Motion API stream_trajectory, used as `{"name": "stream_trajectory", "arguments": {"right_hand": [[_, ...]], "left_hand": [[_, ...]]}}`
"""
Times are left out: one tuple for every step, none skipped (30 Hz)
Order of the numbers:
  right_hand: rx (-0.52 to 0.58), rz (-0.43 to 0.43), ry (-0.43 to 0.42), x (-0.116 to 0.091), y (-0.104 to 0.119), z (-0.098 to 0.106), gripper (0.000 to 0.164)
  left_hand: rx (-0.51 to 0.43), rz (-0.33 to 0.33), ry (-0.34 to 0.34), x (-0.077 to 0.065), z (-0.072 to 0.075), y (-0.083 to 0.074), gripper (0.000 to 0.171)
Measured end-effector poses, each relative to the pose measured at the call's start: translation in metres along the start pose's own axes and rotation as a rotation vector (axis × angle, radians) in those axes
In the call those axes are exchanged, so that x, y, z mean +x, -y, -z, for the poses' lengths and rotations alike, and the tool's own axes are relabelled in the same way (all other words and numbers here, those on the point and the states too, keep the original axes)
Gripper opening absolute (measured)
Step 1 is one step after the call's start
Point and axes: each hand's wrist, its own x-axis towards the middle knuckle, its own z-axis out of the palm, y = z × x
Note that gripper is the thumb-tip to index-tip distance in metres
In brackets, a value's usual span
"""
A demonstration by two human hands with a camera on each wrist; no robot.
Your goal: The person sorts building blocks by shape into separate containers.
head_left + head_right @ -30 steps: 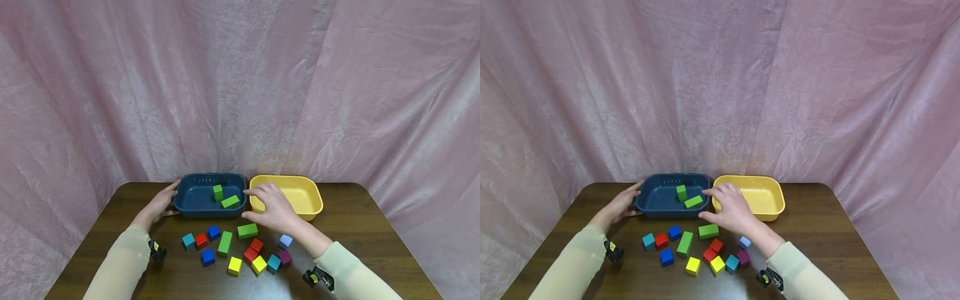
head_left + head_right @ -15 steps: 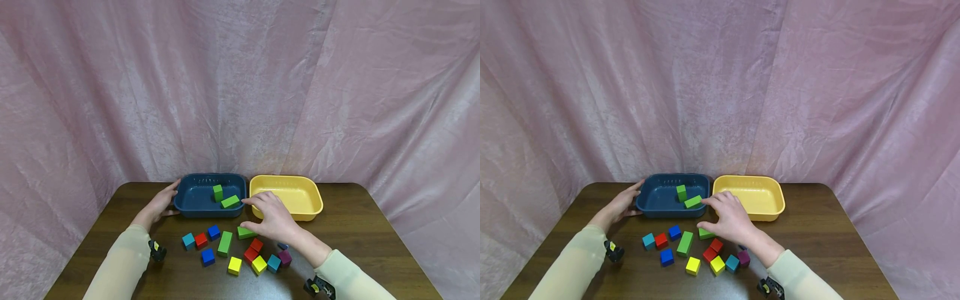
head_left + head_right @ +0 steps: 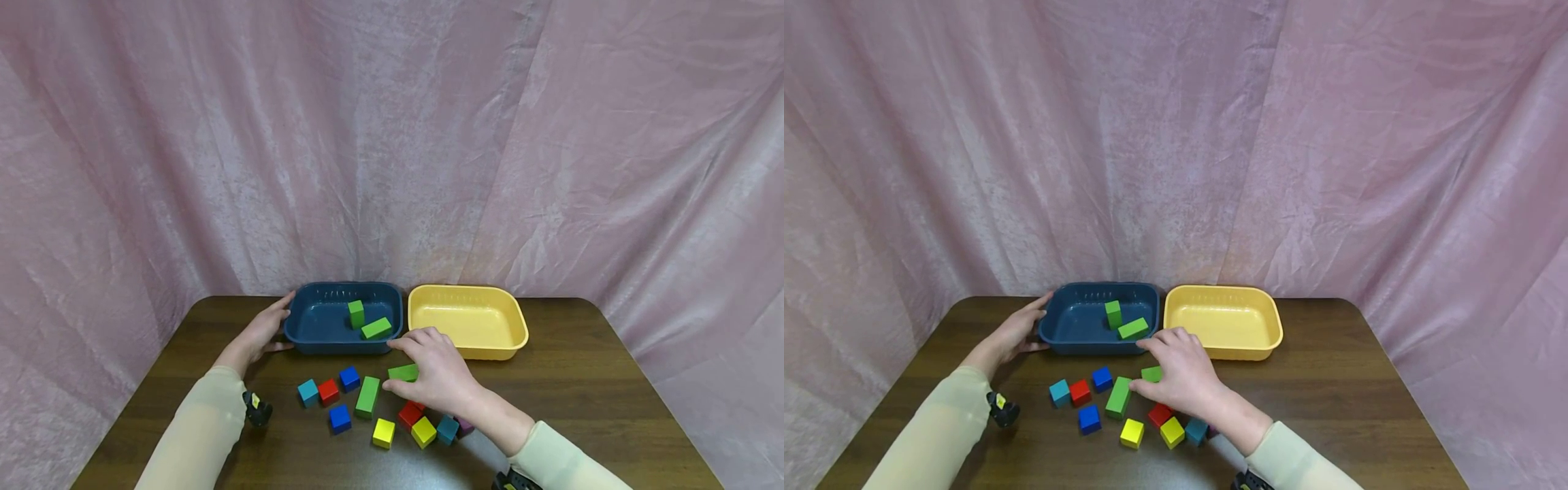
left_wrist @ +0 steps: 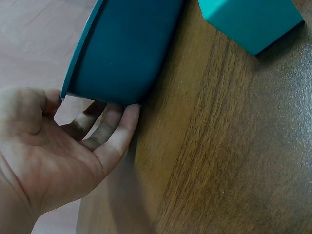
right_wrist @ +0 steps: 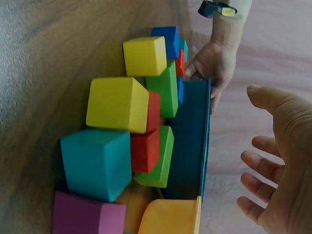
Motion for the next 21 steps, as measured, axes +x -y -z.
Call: {"name": "stream_trajectory", "arguments": {"right_hand": [[-0.008,-0.001,0.011,0.0,0.001,-0.001,0.064],[-0.014,-0.001,0.019,0.0,0.002,-0.002,0.063],[-0.02,-0.002,0.026,-0.001,0.003,-0.003,0.063],[-0.025,-0.003,0.03,-0.001,0.004,-0.005,0.063],[-0.032,-0.001,0.033,-0.002,0.004,-0.006,0.063],[-0.032,0.0,0.034,-0.002,0.005,-0.008,0.062],[-0.036,0.001,0.034,-0.003,0.005,-0.009,0.062],[-0.039,0.001,0.036,-0.004,0.006,-0.011,0.062],[-0.042,0.004,0.04,-0.004,0.006,-0.012,0.062],[-0.045,0.006,0.045,-0.004,0.006,-0.014,0.062],[-0.048,0.008,0.054,-0.004,0.007,-0.015,0.062],[-0.051,0.011,0.061,-0.005,0.007,-0.016,0.061],[-0.06,0.016,0.07,-0.005,0.007,-0.018,0.061],[-0.067,0.023,0.079,-0.004,0.007,-0.02,0.061],[-0.076,0.03,0.085,-0.004,0.008,-0.021,0.062],[-0.089,0.039,0.09,-0.004,0.008,-0.023,0.062],[-0.097,0.045,0.095,-0.005,0.009,-0.025,0.062],[-0.105,0.052,0.098,-0.005,0.009,-0.026,0.062],[-0.115,0.057,0.102,-0.005,0.01,-0.028,0.062],[-0.119,0.061,0.104,-0.005,0.01,-0.03,0.061],[-0.126,0.064,0.104,-0.004,0.011,-0.031,0.061]], "left_hand": [[0.0,-0.002,0.0,0.0,0.0,0.0,0.06],[0.002,-0.003,-0.001,0.0,0.0,0.0,0.06],[0.004,-0.004,-0.001,0.0,0.0,0.0,0.06],[0.005,-0.004,-0.002,0.0,0.0,0.0,0.06],[0.005,-0.004,-0.002,0.0,0.0,0.0,0.06],[0.004,-0.005,-0.002,0.0,0.0,0.0,0.06],[0.004,-0.004,0.0,0.0,0.0,0.0,0.06],[0.004,-0.004,0.002,0.0,0.0,0.0,0.06],[0.003,-0.004,0.005,0.0,0.0,0.0,0.06],[0.003,-0.005,0.008,0.0,0.0,-0.001,0.06],[0.002,-0.007,0.012,-0.001,0.0,-0.001,0.06],[0.002,-0.008,0.016,-0.001,0.0,-0.001,0.06],[0.0,-0.01,0.017,-0.001,0.0,-0.001,0.059],[-0.002,-0.011,0.02,-0.001,0.0,-0.002,0.059],[-0.003,-0.01,0.021,-0.001,0.0,-0.002,0.059],[-0.005,-0.01,0.024,-0.001,0.001,-0.002,0.059],[-0.008,-0.007,0.022,-0.001,0.001,-0.002,0.059],[-0.007,-0.007,0.024,-0.001,0.001,-0.002,0.059],[-0.008,-0.004,0.023,-0.001,0.001,-0.002,0.059],[-0.005,-0.005,0.027,-0.002,0.001,-0.001,0.059],[-0.005,-0.001,0.025,-0.002,0.001,-0.001,0.059]]}}
